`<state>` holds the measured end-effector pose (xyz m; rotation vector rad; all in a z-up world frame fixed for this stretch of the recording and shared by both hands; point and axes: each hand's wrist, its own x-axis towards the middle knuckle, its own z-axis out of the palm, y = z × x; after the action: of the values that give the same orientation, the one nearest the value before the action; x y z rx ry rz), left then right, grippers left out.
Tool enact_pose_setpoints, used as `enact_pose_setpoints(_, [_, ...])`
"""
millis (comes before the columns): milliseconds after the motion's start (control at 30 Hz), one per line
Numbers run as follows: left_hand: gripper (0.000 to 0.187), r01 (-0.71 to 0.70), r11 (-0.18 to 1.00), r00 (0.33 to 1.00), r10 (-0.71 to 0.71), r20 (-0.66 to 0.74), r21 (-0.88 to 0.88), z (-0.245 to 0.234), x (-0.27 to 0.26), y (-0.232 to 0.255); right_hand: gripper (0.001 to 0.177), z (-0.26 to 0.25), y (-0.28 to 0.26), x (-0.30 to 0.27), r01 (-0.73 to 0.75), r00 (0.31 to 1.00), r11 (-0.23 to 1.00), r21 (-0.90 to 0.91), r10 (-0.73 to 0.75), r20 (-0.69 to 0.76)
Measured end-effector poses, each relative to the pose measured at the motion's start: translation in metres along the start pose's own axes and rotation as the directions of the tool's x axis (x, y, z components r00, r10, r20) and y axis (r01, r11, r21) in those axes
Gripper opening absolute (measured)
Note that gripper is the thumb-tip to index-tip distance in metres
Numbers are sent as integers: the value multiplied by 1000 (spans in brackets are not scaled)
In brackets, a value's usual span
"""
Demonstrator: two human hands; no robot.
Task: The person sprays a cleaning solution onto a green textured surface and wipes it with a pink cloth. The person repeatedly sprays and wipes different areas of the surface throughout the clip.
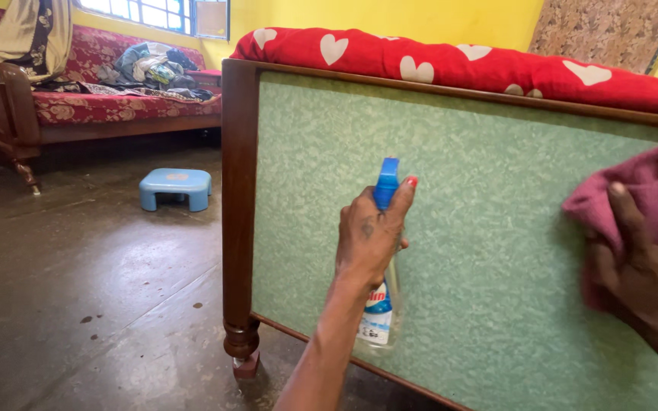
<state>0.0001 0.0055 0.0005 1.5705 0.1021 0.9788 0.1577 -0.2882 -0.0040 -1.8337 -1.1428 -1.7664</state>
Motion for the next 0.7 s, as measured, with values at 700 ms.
enact_pose_setpoints(700, [56, -40, 999, 995, 38, -97, -20, -115, 16, -27, 65, 269, -258, 100, 470, 875, 882, 24, -470, 115])
